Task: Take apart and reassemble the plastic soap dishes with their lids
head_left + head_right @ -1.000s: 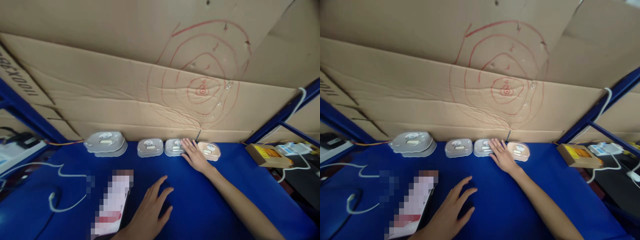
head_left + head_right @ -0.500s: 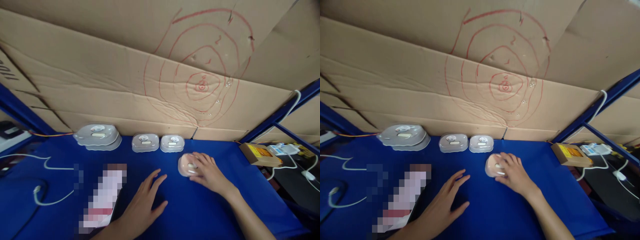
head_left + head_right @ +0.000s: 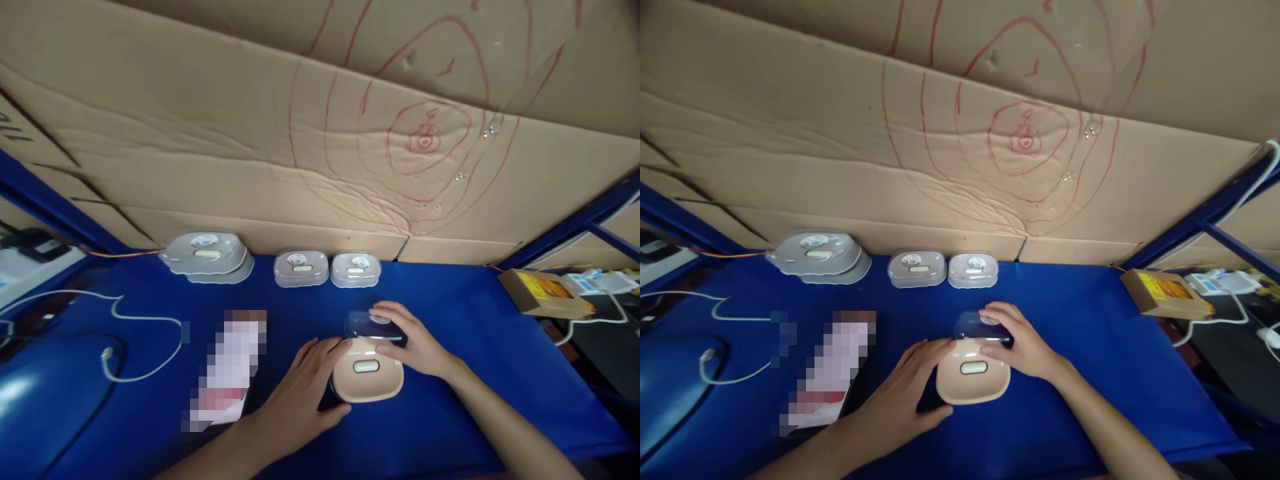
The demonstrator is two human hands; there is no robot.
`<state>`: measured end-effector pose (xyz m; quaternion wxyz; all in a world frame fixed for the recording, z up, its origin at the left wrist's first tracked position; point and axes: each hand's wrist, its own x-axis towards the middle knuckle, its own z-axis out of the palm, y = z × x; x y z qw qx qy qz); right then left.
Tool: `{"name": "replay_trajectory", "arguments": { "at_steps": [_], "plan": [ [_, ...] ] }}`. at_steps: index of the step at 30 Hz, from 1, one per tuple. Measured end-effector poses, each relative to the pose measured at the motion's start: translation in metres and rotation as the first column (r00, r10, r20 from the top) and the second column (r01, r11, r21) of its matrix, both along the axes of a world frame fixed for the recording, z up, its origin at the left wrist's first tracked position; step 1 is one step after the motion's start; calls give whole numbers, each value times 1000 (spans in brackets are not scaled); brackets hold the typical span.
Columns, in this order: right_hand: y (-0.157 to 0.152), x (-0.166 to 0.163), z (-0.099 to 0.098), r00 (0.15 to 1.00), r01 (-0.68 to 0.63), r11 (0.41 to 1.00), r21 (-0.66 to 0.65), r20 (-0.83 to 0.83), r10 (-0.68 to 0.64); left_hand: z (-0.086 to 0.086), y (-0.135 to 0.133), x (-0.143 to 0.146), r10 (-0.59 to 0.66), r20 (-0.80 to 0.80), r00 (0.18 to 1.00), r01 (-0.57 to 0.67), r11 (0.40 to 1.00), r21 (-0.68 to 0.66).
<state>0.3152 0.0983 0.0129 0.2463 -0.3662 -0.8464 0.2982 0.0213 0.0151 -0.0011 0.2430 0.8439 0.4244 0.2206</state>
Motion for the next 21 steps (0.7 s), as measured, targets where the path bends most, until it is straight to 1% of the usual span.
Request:
{"name": "replay_trajectory", "arguments": {
  "at_steps": [3, 9, 12, 14, 15, 17, 19, 21],
  "plan": [
    [4, 0, -4, 999, 12, 998, 58, 51, -15, 4, -2, 1, -16, -22, 1000, 17, 1000, 17],
    [12, 0, -7, 997, 20, 999, 35, 80, -23, 9, -2, 3, -90, -78, 993, 93, 995, 30],
    [14, 0, -7, 994, 32, 999, 37, 107, -36, 9, -3, 4, -84, -78, 993, 88, 995, 49],
    [11, 0, -2, 988, 37, 997, 71, 149, -48, 7, -3, 5, -61, -73, 996, 66, 995, 74],
    [7, 0, 2, 984, 20, 996, 92, 176, -36, 7, -3, 5, -43, -68, 997, 49, 995, 90],
    [-3, -2, 13, 970, -68, 992, 108, 240, 41, 7, -2, 5, -2, -60, 998, 9, 993, 118],
    [-14, -5, 24, 940, -185, 981, 63, 303, 158, 7, -1, 5, 28, -53, 998, -20, 991, 134],
    [-25, -10, 29, 905, -254, 967, 25, 359, 228, 6, 0, 4, 39, -56, 998, -31, 991, 134]
  ]
}}
